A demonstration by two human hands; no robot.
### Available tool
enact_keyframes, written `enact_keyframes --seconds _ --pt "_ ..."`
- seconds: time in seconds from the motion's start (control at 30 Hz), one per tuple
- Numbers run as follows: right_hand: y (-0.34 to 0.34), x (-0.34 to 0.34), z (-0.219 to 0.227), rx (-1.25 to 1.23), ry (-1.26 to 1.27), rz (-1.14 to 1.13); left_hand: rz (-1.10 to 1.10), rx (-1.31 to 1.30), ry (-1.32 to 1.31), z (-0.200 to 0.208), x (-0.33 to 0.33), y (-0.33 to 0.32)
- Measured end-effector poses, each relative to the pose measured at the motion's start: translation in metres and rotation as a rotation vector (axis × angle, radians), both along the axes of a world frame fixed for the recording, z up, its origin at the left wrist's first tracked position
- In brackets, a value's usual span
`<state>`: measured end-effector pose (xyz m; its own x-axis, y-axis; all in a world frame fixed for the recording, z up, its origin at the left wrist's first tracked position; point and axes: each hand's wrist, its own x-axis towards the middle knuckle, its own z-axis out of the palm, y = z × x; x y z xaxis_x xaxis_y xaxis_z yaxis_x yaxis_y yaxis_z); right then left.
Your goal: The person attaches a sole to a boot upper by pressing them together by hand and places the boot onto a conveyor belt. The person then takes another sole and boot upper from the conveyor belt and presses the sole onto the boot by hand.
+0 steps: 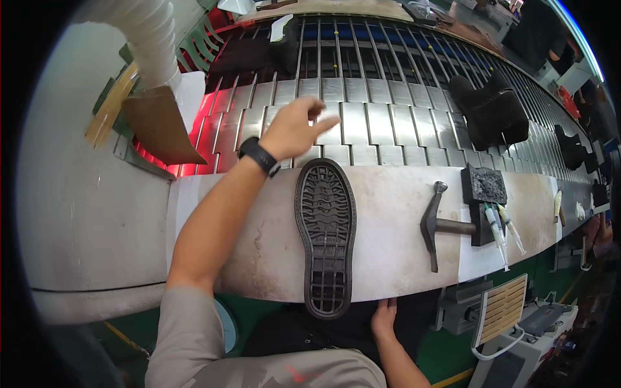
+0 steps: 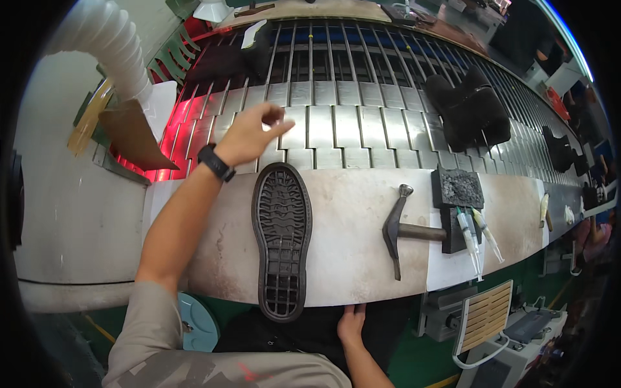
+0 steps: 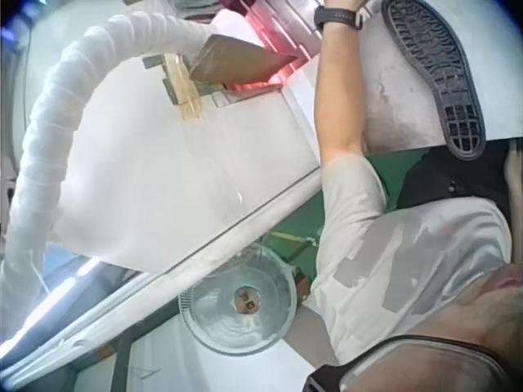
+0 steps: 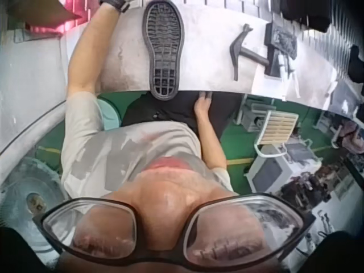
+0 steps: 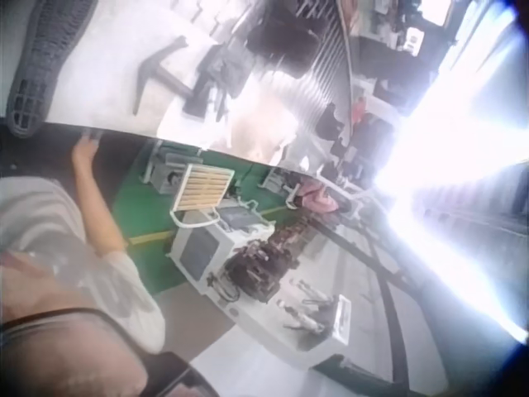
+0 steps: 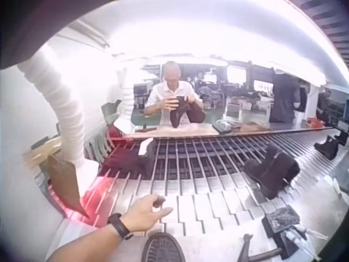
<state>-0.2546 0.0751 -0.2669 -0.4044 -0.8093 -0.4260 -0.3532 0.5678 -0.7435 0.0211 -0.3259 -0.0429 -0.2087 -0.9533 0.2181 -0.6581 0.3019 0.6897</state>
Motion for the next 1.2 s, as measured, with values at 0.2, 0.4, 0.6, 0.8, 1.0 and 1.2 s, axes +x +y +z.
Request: enact_keyframes --seconds 0.2,0.4,0.6,0.8,1.0,1.2 --pt "0.031 -0.019 -0.067 -0.09 0.12 0.23 0.677 -0.259 -0.307 -0.004 0.02 -0.218" --pt "0.006 0.016 -0.005 0.049 -0.105 0.226 0.639 0.044 -0.516 0.019 0.081 -0.362" --pt "-0.002 0.015 0.005 0.008 -0.089 0.222 0.675 0.151 -0.432 -0.014 0.057 -0.332" --pt "-0.01 0.012 -0.02 -0.119 -0.046 0.238 0.673 -0.163 -0.193 0.0 0.044 -0.242" --pt "-0.039 0.016 0.038 -0.076 -0.253 -0.018 0.478 -0.55 -0.08 0.076 0.019 -0.12" --pt "0.011 0.021 0.07 -0.131 -0.03 0.064 0.178 -0.616 0.554 0.116 -0.008 0.046"
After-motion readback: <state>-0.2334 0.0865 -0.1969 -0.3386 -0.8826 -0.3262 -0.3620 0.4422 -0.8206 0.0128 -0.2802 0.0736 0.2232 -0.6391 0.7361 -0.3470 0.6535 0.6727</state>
